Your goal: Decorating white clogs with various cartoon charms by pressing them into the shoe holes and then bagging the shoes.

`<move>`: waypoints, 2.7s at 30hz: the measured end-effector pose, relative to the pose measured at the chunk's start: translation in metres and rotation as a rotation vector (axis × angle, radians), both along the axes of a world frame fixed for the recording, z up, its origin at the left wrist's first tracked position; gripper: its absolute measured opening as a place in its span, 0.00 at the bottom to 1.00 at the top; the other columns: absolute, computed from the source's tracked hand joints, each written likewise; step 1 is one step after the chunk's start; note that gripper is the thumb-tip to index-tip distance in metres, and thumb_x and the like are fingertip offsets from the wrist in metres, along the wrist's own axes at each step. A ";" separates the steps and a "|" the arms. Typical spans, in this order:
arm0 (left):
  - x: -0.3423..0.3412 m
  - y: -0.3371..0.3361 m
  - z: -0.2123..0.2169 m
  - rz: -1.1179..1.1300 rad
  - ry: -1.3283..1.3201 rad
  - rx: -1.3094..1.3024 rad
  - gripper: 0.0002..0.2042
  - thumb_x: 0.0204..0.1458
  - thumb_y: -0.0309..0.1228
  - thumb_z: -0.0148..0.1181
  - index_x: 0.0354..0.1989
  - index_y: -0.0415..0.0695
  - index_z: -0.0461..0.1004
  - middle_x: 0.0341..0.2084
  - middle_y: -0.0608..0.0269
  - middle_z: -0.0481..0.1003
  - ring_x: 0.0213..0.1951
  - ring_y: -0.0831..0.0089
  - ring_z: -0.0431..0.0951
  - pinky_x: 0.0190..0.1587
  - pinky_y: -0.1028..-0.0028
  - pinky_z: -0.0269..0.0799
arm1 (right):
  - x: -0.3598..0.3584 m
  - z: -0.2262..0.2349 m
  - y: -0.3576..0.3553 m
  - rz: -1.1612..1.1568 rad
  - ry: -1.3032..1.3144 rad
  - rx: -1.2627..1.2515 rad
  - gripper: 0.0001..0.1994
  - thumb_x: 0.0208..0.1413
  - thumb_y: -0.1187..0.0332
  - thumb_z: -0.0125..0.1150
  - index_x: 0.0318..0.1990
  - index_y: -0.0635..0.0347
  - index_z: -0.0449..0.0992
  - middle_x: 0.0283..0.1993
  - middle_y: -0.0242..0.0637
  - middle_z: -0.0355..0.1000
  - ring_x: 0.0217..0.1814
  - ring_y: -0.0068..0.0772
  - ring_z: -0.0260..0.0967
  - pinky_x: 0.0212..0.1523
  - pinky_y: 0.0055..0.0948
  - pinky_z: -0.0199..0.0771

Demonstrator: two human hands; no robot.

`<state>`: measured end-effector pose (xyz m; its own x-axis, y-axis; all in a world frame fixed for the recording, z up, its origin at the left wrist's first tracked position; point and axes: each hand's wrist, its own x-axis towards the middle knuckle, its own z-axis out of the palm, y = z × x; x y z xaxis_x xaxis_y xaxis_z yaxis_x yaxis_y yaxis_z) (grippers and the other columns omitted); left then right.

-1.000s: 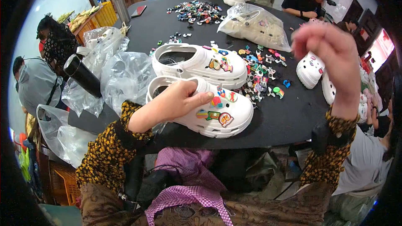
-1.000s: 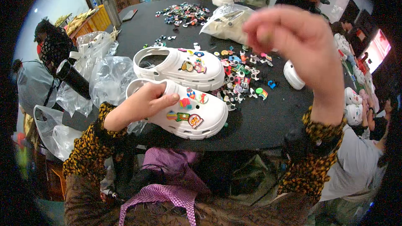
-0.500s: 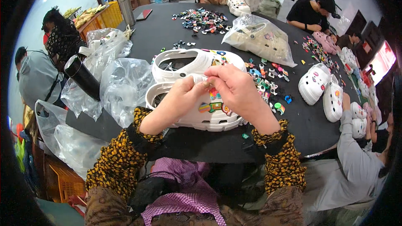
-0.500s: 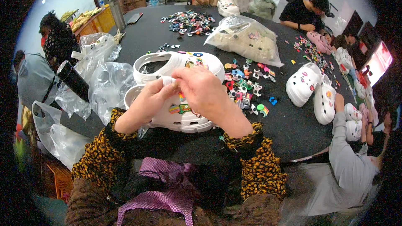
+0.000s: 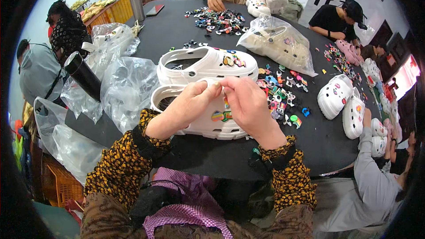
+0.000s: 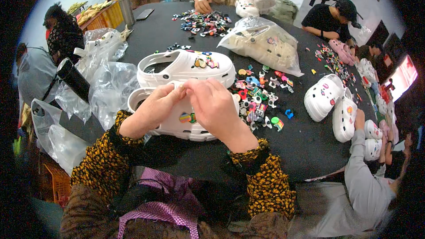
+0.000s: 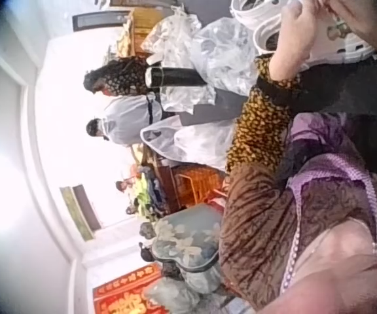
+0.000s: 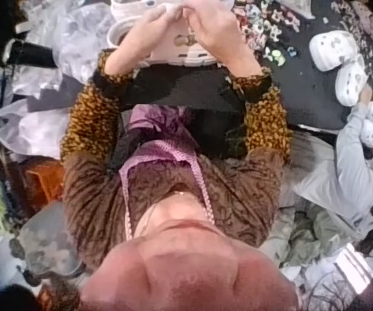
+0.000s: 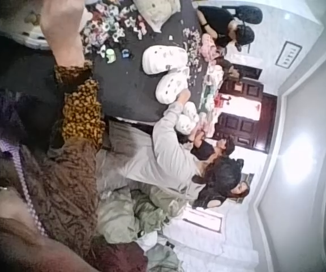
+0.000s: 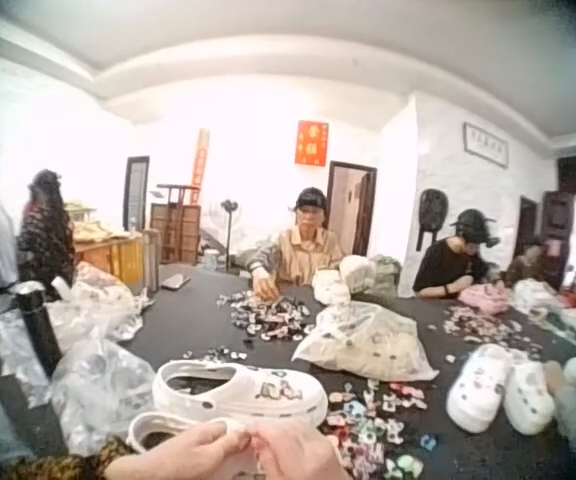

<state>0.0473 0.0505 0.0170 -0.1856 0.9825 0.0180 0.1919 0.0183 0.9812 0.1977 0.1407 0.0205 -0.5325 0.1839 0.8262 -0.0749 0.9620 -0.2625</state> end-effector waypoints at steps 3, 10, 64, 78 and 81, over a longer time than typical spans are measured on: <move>0.005 -0.003 0.011 0.029 0.002 -0.099 0.20 0.62 0.44 0.45 0.39 0.35 0.73 0.30 0.67 0.74 0.32 0.83 0.69 0.33 0.79 0.66 | -0.005 0.000 -0.001 -0.065 -0.007 -0.015 0.06 0.51 0.75 0.56 0.37 0.62 0.70 0.32 0.41 0.71 0.35 0.46 0.69 0.37 0.40 0.70; 0.017 -0.014 0.027 0.040 -0.027 -0.154 0.19 0.60 0.41 0.46 0.37 0.34 0.74 0.27 0.66 0.75 0.30 0.82 0.71 0.31 0.79 0.66 | -0.005 -0.002 -0.004 -0.145 -0.056 0.121 0.07 0.51 0.73 0.55 0.37 0.61 0.70 0.29 0.40 0.70 0.33 0.41 0.68 0.35 0.38 0.68; 0.005 -0.006 0.010 0.011 -0.162 -0.064 0.18 0.61 0.42 0.48 0.35 0.37 0.73 0.29 0.68 0.74 0.34 0.83 0.69 0.38 0.80 0.65 | 0.006 -0.008 -0.019 -0.130 -0.073 0.297 0.14 0.45 0.70 0.57 0.41 0.62 0.71 0.27 0.35 0.68 0.30 0.36 0.68 0.32 0.35 0.68; 0.000 -0.006 0.009 0.010 -0.125 -0.126 0.16 0.60 0.44 0.50 0.40 0.41 0.73 0.31 0.70 0.74 0.31 0.86 0.71 0.29 0.83 0.66 | 0.001 -0.013 -0.021 -0.173 -0.080 0.343 0.08 0.50 0.73 0.56 0.38 0.63 0.69 0.28 0.37 0.69 0.29 0.38 0.67 0.30 0.36 0.68; -0.001 -0.006 0.006 0.033 -0.120 -0.160 0.16 0.60 0.43 0.50 0.39 0.41 0.73 0.31 0.70 0.73 0.32 0.86 0.70 0.31 0.82 0.66 | 0.002 -0.013 -0.021 -0.152 -0.069 0.350 0.09 0.49 0.73 0.57 0.39 0.63 0.69 0.27 0.35 0.69 0.29 0.37 0.66 0.30 0.36 0.67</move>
